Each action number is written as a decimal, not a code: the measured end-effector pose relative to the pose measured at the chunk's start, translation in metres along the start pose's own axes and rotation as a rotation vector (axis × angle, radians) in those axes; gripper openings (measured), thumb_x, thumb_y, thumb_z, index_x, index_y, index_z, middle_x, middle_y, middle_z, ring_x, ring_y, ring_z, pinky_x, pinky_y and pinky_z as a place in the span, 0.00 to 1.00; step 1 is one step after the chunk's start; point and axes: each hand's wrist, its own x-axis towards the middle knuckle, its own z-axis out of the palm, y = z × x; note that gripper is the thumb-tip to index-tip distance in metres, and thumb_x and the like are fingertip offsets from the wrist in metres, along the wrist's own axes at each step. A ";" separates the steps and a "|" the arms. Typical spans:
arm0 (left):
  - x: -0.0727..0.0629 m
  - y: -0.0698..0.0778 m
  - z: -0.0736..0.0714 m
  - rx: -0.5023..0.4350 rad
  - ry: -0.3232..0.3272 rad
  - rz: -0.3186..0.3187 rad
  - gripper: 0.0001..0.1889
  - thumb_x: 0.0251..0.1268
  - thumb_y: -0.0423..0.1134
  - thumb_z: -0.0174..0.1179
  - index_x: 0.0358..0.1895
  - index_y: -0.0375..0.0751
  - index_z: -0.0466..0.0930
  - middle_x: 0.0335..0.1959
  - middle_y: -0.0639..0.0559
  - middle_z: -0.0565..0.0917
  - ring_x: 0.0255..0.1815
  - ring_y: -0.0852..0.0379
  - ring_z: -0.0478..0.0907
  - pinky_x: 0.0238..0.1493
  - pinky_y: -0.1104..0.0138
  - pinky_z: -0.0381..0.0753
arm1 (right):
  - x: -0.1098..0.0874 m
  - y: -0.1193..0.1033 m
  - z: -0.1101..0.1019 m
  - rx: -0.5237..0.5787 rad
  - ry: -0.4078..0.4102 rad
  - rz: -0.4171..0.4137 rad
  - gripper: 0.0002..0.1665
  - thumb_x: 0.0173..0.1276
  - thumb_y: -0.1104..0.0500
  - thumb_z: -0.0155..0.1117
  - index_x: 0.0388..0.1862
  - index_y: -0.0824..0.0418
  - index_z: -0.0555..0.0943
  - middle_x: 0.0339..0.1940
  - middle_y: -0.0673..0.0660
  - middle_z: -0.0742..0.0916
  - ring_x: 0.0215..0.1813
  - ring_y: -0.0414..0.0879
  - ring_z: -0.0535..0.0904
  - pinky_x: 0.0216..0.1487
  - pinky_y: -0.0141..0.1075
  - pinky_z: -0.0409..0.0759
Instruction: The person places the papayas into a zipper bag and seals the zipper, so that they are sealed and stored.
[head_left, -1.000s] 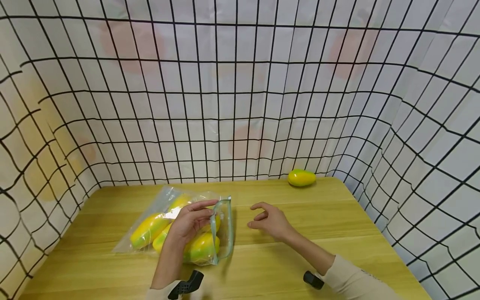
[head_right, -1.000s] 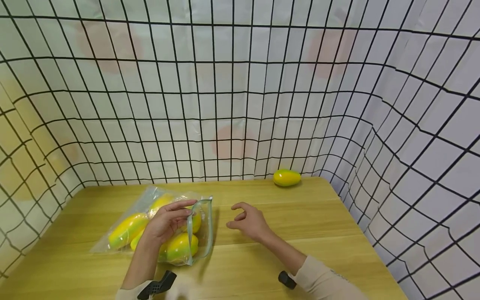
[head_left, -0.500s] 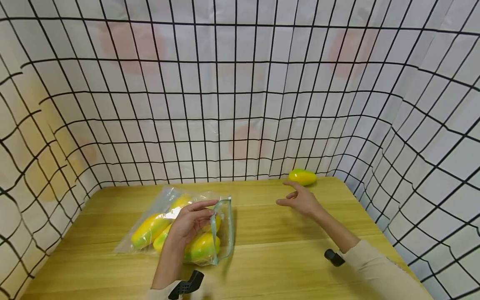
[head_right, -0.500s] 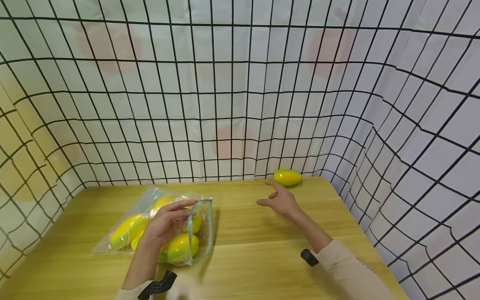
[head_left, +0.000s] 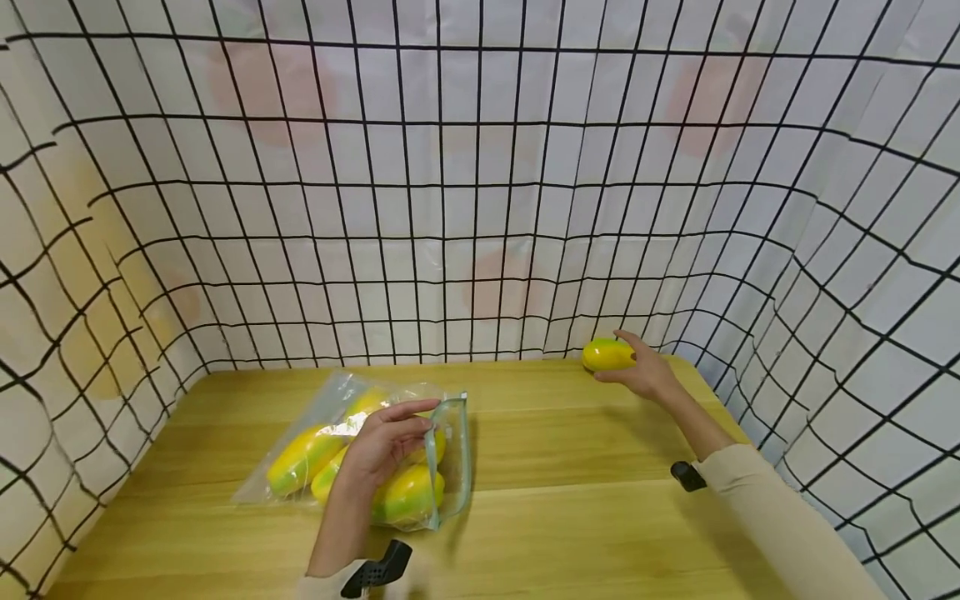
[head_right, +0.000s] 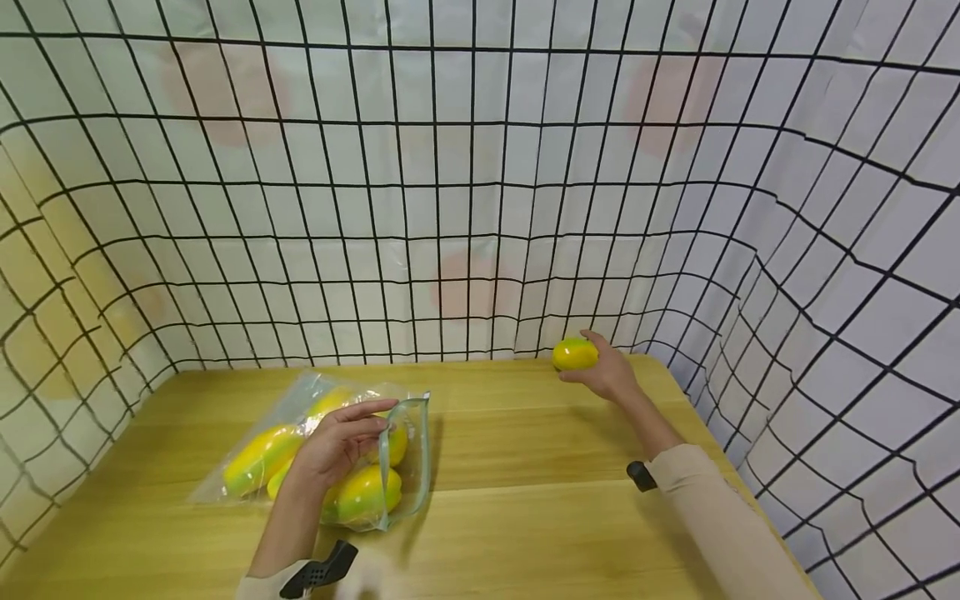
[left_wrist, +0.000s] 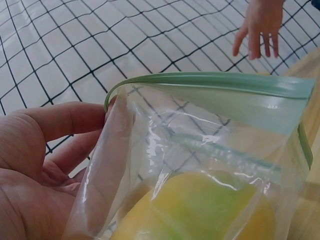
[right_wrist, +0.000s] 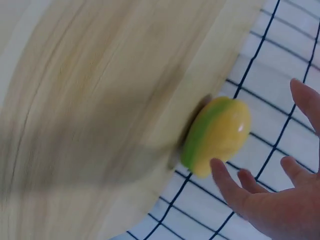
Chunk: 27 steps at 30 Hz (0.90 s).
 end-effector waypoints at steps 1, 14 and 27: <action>0.000 0.000 0.000 -0.002 0.005 -0.002 0.18 0.70 0.24 0.57 0.61 0.26 0.79 0.32 0.51 0.90 0.32 0.59 0.88 0.38 0.70 0.88 | 0.003 0.003 -0.001 -0.013 0.002 0.006 0.60 0.64 0.41 0.72 0.83 0.60 0.50 0.79 0.76 0.60 0.75 0.75 0.60 0.69 0.69 0.66; 0.000 0.000 0.000 0.000 -0.004 -0.022 0.19 0.72 0.25 0.56 0.63 0.25 0.78 0.31 0.52 0.89 0.31 0.60 0.87 0.37 0.70 0.88 | 0.035 0.024 0.002 -0.087 -0.007 0.134 0.61 0.66 0.40 0.69 0.83 0.63 0.46 0.77 0.80 0.57 0.76 0.79 0.51 0.75 0.69 0.56; 0.001 -0.001 0.000 0.010 0.005 -0.023 0.17 0.70 0.25 0.58 0.61 0.29 0.81 0.30 0.53 0.88 0.30 0.60 0.86 0.38 0.70 0.88 | 0.043 0.027 0.016 -0.047 -0.032 0.163 0.63 0.63 0.42 0.72 0.83 0.66 0.47 0.78 0.80 0.54 0.78 0.80 0.40 0.75 0.72 0.50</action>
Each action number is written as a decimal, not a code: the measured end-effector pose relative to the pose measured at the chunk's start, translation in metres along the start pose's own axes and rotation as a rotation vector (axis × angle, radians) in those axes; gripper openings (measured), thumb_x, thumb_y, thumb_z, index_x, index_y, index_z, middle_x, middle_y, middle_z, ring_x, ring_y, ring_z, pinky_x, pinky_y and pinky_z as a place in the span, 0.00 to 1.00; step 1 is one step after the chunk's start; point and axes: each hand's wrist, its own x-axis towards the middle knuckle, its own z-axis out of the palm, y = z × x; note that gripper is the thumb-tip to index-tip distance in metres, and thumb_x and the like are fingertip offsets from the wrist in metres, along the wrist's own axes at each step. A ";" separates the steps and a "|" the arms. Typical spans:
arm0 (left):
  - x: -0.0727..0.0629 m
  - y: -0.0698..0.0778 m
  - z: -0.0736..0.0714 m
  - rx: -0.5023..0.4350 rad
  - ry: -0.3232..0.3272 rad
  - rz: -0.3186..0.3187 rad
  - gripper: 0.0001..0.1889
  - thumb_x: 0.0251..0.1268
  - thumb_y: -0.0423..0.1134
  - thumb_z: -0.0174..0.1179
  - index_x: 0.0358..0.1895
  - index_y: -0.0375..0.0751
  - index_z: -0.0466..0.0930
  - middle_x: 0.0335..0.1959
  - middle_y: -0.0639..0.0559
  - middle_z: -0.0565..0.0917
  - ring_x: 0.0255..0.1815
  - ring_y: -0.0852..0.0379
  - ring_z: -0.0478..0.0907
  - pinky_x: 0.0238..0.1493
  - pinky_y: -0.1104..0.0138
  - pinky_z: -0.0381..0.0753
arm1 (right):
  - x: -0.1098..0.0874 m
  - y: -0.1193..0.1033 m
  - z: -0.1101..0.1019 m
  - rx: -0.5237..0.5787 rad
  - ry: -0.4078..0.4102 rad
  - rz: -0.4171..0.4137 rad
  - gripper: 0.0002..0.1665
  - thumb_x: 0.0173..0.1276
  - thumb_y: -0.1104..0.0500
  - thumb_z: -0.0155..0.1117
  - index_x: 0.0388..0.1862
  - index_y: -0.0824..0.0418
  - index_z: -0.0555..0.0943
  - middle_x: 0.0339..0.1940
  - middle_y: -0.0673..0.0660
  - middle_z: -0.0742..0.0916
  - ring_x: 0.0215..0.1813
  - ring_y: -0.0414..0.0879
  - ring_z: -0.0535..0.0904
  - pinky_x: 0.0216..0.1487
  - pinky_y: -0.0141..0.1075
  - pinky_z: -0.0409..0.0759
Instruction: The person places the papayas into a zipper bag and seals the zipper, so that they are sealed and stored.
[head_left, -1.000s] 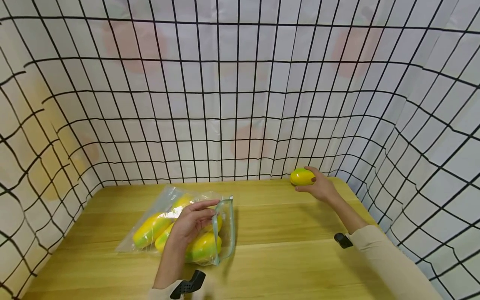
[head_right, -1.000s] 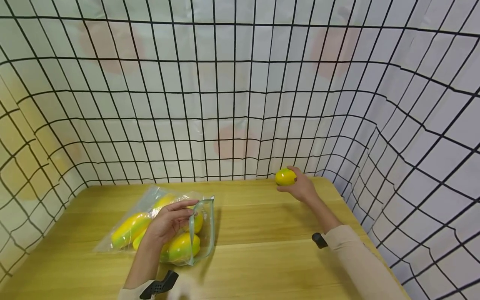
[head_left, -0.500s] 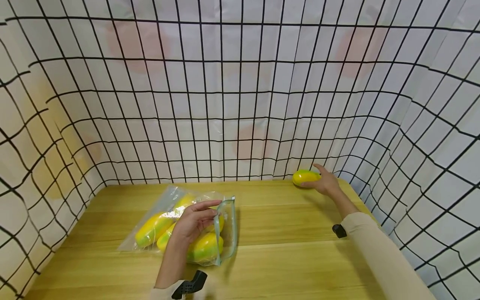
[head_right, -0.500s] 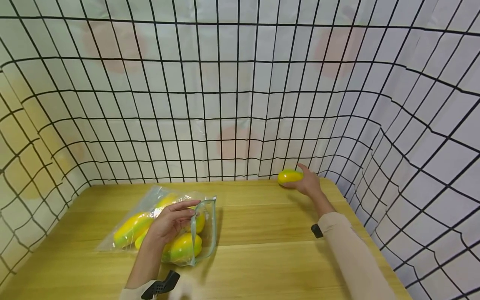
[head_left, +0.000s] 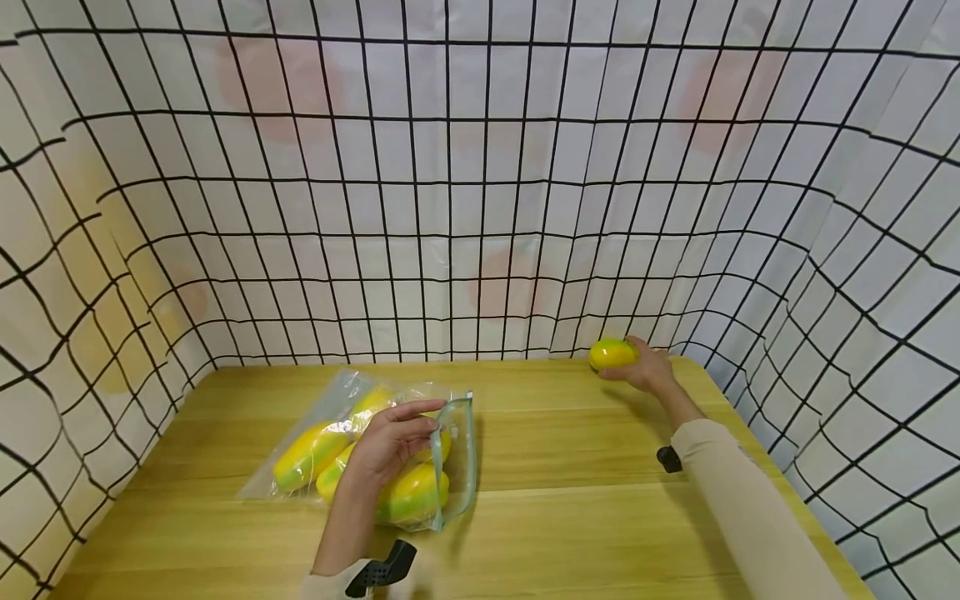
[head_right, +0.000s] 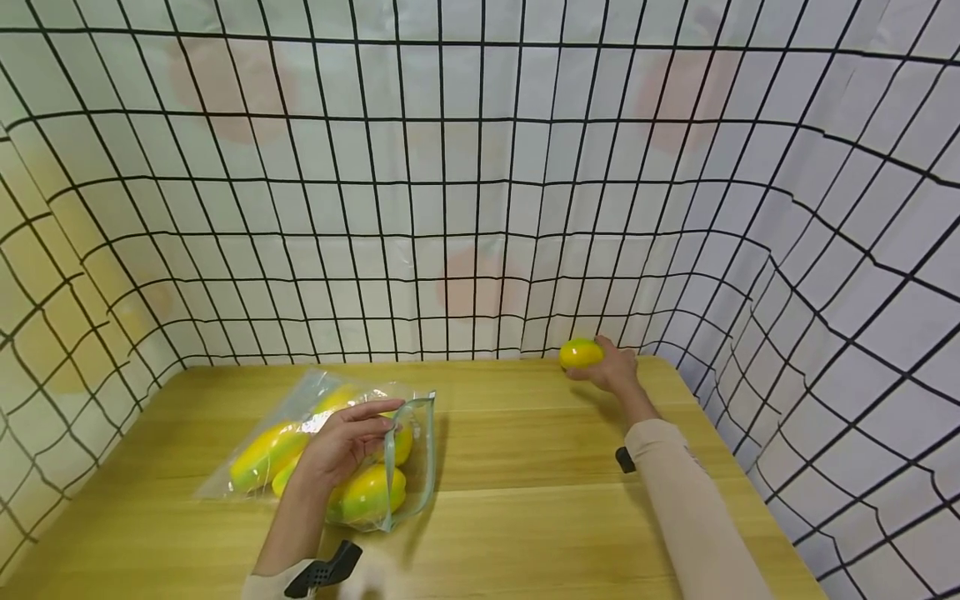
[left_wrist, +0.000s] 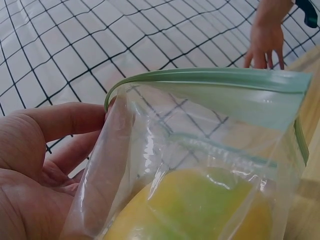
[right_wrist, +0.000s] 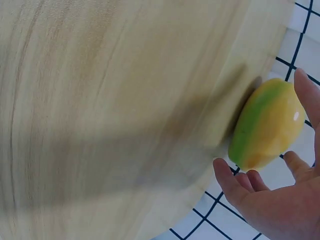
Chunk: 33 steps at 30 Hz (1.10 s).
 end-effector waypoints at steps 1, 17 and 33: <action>0.000 0.000 0.000 0.000 0.001 0.001 0.17 0.70 0.25 0.58 0.60 0.29 0.81 0.30 0.53 0.88 0.30 0.60 0.86 0.37 0.70 0.88 | 0.000 0.001 0.001 -0.003 -0.002 0.000 0.63 0.63 0.42 0.72 0.83 0.66 0.47 0.78 0.80 0.54 0.78 0.80 0.40 0.75 0.72 0.50; 0.001 0.001 0.002 -0.010 0.023 -0.003 0.19 0.69 0.23 0.58 0.62 0.25 0.79 0.30 0.52 0.89 0.30 0.60 0.87 0.36 0.70 0.88 | -0.003 -0.001 -0.001 -0.018 0.045 0.002 0.55 0.60 0.44 0.75 0.75 0.68 0.59 0.72 0.81 0.63 0.74 0.77 0.51 0.72 0.68 0.58; 0.000 -0.001 0.000 -0.007 0.007 0.000 0.20 0.70 0.24 0.57 0.63 0.24 0.77 0.32 0.52 0.89 0.33 0.59 0.88 0.38 0.70 0.88 | -0.003 -0.001 -0.001 -0.060 0.095 -0.036 0.43 0.58 0.49 0.77 0.64 0.70 0.69 0.63 0.80 0.72 0.66 0.74 0.64 0.69 0.63 0.65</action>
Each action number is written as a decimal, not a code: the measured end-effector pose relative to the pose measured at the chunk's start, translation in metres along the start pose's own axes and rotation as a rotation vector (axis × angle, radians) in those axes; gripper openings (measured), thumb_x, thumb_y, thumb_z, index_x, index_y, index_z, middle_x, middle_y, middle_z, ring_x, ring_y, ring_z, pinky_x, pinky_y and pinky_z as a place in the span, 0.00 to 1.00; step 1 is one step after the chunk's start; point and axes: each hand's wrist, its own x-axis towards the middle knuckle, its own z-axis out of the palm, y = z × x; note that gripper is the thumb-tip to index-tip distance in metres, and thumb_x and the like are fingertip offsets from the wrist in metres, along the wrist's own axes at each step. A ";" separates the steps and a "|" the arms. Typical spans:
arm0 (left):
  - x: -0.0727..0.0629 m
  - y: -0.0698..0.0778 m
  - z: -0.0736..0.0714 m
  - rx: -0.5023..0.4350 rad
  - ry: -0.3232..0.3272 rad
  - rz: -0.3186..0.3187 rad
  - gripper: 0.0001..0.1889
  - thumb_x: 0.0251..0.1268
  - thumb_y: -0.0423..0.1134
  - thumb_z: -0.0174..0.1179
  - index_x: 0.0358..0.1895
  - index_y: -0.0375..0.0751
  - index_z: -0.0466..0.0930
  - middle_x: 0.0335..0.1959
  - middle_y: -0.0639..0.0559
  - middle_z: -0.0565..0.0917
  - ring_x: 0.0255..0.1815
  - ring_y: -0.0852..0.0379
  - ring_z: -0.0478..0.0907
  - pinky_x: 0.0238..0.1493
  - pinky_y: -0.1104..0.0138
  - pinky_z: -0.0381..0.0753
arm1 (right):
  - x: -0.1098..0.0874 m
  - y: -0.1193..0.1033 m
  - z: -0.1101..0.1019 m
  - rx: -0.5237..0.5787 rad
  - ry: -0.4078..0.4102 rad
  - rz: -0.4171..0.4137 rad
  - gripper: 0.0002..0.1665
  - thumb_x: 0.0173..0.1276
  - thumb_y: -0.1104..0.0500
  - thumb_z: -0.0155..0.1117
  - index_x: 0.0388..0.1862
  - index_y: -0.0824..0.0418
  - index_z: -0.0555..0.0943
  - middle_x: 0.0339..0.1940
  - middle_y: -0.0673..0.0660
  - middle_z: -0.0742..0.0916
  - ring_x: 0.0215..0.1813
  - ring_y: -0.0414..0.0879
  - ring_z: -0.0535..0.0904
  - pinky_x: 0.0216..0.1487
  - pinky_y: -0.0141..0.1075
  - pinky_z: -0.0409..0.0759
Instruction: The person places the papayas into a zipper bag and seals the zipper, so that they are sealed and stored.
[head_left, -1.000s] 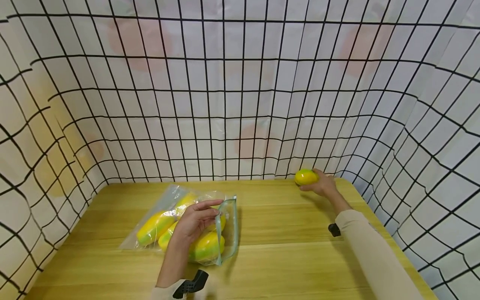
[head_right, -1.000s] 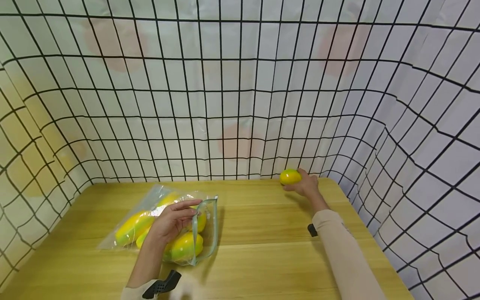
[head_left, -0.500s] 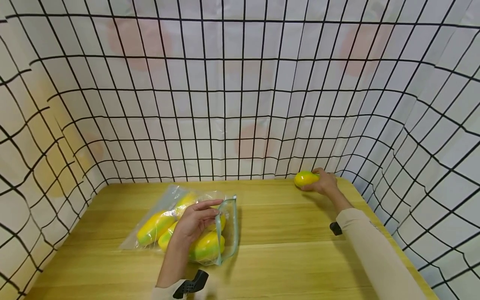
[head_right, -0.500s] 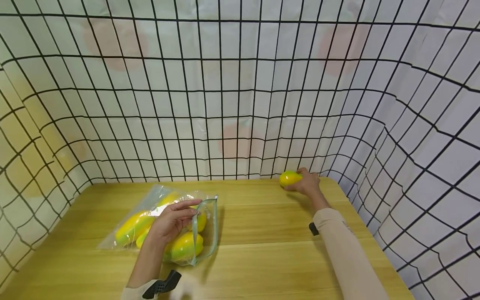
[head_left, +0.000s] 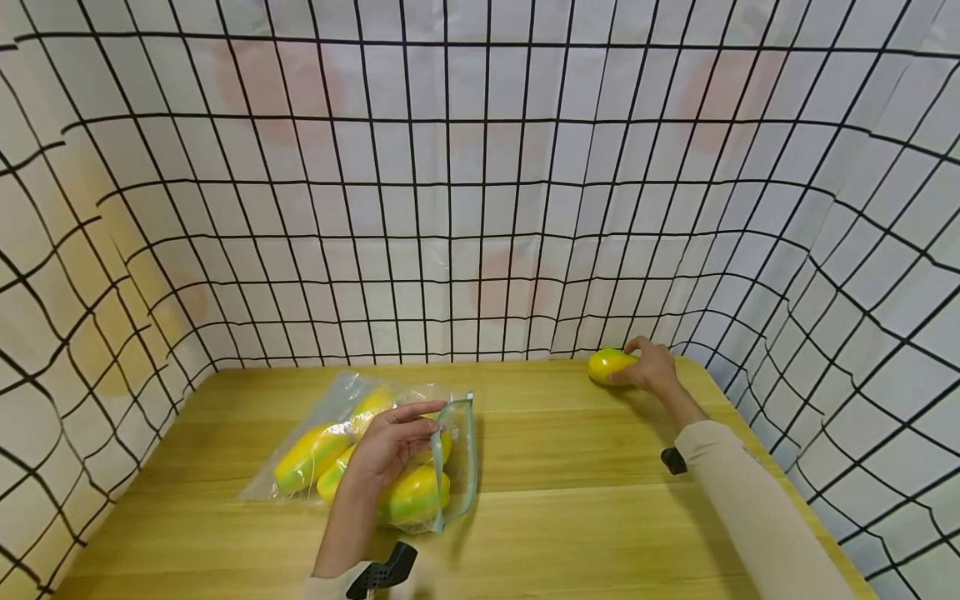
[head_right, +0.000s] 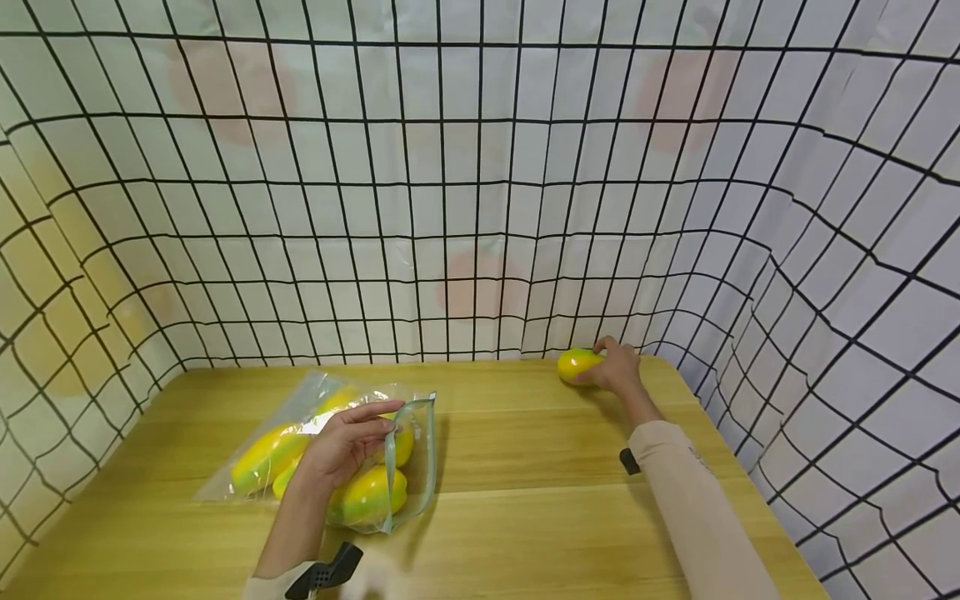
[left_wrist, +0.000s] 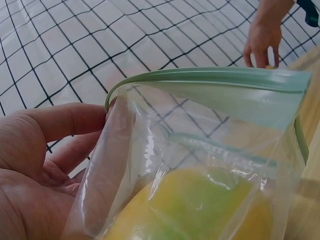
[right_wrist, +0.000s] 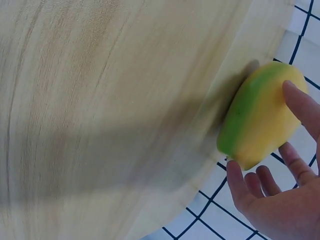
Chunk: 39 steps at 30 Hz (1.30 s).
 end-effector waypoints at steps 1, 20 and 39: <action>0.000 0.000 0.000 -0.001 0.000 -0.002 0.20 0.70 0.24 0.58 0.63 0.24 0.77 0.32 0.52 0.89 0.33 0.59 0.88 0.38 0.69 0.88 | 0.000 0.000 0.000 -0.002 -0.003 0.000 0.43 0.58 0.49 0.77 0.64 0.70 0.70 0.63 0.80 0.73 0.66 0.74 0.64 0.69 0.63 0.65; -0.001 0.000 -0.001 0.014 0.010 -0.005 0.18 0.71 0.24 0.56 0.62 0.26 0.79 0.33 0.52 0.90 0.34 0.59 0.88 0.37 0.70 0.88 | -0.004 0.002 0.004 -0.020 -0.053 -0.022 0.44 0.61 0.52 0.74 0.72 0.68 0.69 0.66 0.78 0.75 0.66 0.72 0.71 0.70 0.64 0.65; -0.001 0.001 0.002 0.030 -0.001 -0.006 0.21 0.71 0.24 0.56 0.65 0.22 0.74 0.31 0.53 0.89 0.33 0.59 0.88 0.37 0.71 0.88 | -0.015 0.005 0.013 0.058 -0.024 0.011 0.45 0.62 0.53 0.73 0.74 0.67 0.66 0.68 0.78 0.74 0.68 0.72 0.69 0.71 0.64 0.65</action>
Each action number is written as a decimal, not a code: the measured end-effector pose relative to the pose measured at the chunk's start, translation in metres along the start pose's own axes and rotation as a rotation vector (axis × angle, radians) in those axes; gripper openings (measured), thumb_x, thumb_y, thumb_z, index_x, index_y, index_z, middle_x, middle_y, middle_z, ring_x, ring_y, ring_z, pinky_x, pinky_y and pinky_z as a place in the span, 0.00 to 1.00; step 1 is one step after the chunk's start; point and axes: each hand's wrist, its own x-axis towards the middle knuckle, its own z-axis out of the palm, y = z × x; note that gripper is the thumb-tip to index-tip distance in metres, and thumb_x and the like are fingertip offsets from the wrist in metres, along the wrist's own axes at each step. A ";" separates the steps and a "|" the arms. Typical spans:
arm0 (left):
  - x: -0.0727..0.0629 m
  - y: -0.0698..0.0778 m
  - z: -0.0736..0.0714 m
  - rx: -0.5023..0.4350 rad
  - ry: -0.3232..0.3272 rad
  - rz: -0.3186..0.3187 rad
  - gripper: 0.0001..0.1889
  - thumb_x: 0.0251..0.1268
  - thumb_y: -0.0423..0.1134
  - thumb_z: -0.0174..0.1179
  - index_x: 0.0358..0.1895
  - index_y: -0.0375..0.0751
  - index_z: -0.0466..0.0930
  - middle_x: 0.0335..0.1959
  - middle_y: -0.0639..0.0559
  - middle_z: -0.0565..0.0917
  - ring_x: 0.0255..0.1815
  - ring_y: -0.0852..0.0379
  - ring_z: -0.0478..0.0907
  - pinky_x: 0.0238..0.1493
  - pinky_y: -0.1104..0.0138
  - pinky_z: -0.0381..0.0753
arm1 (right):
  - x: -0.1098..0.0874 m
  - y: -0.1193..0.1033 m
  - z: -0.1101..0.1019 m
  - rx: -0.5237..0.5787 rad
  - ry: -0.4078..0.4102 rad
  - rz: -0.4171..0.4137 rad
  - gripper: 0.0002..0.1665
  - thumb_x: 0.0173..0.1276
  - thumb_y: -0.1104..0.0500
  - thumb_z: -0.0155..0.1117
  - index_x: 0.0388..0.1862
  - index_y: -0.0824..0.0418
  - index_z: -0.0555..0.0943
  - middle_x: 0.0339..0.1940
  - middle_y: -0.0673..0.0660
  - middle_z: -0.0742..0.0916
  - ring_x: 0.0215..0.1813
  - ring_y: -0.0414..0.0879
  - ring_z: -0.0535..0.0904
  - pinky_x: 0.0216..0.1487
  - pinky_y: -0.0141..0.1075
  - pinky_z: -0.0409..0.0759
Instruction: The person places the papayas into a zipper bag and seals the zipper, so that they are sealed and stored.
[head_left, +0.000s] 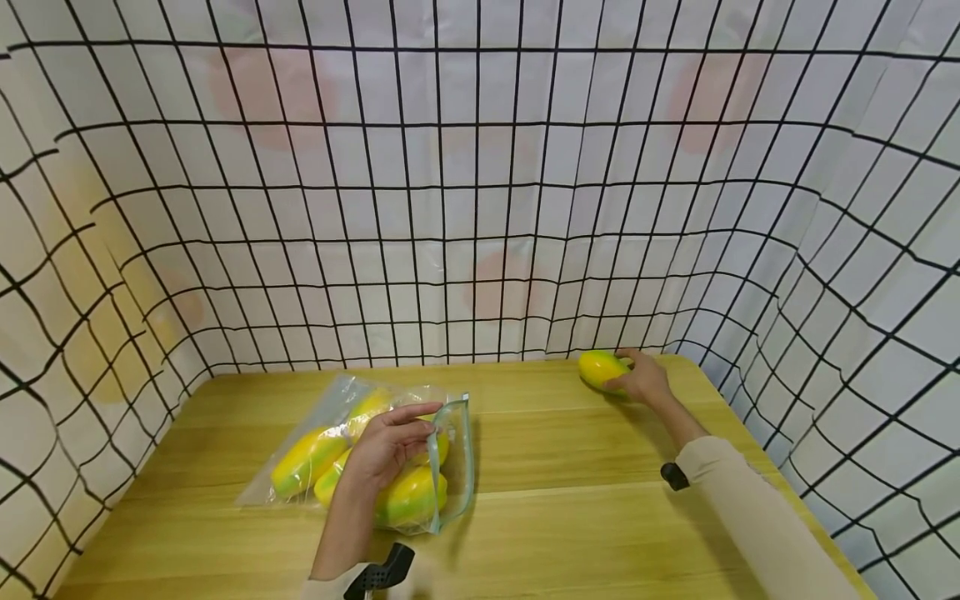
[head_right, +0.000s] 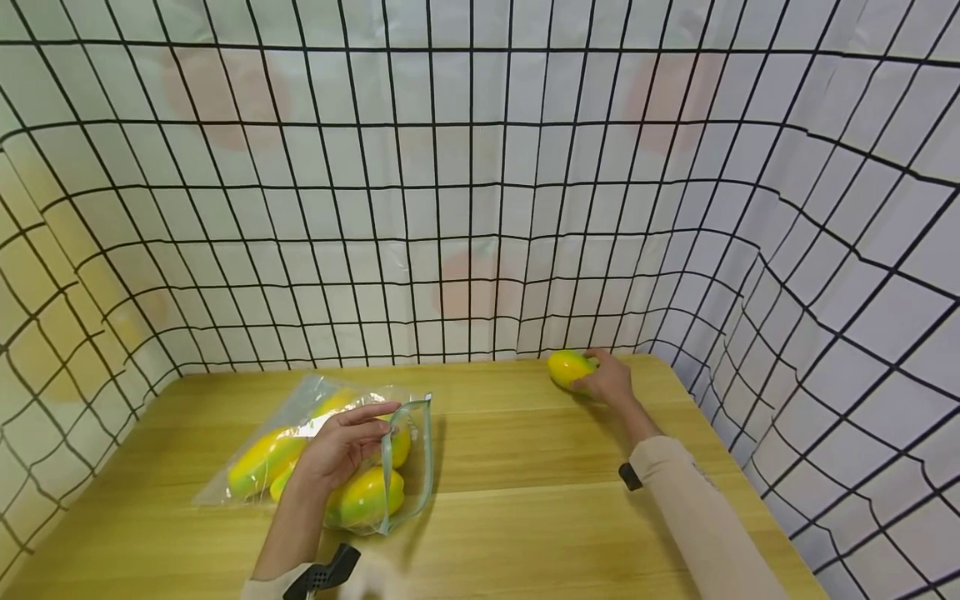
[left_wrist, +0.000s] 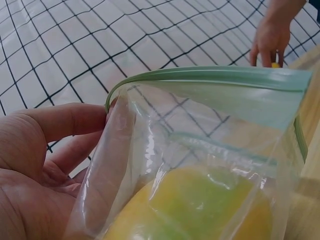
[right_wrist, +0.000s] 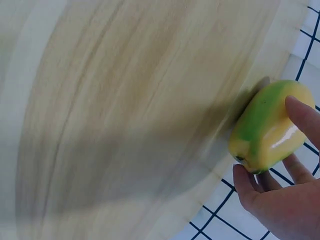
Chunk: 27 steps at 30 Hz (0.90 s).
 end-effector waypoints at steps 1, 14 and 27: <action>0.000 0.000 0.000 -0.001 0.001 -0.001 0.20 0.71 0.24 0.56 0.65 0.22 0.74 0.31 0.53 0.90 0.33 0.59 0.88 0.37 0.71 0.88 | -0.002 0.000 0.000 0.005 0.003 0.007 0.45 0.62 0.53 0.73 0.74 0.67 0.66 0.68 0.78 0.74 0.68 0.72 0.69 0.71 0.64 0.65; 0.001 -0.002 -0.001 -0.001 -0.001 -0.003 0.20 0.71 0.24 0.57 0.64 0.23 0.75 0.31 0.53 0.90 0.34 0.59 0.88 0.39 0.70 0.88 | -0.015 0.006 0.010 0.060 0.033 0.046 0.46 0.62 0.58 0.71 0.77 0.64 0.64 0.70 0.77 0.72 0.69 0.72 0.67 0.72 0.66 0.60; -0.001 0.000 0.000 -0.011 -0.004 0.016 0.21 0.70 0.24 0.57 0.65 0.21 0.74 0.31 0.53 0.89 0.33 0.59 0.88 0.38 0.70 0.88 | -0.021 0.005 0.013 0.090 0.088 0.015 0.45 0.61 0.56 0.71 0.75 0.65 0.67 0.66 0.76 0.76 0.66 0.71 0.71 0.67 0.64 0.68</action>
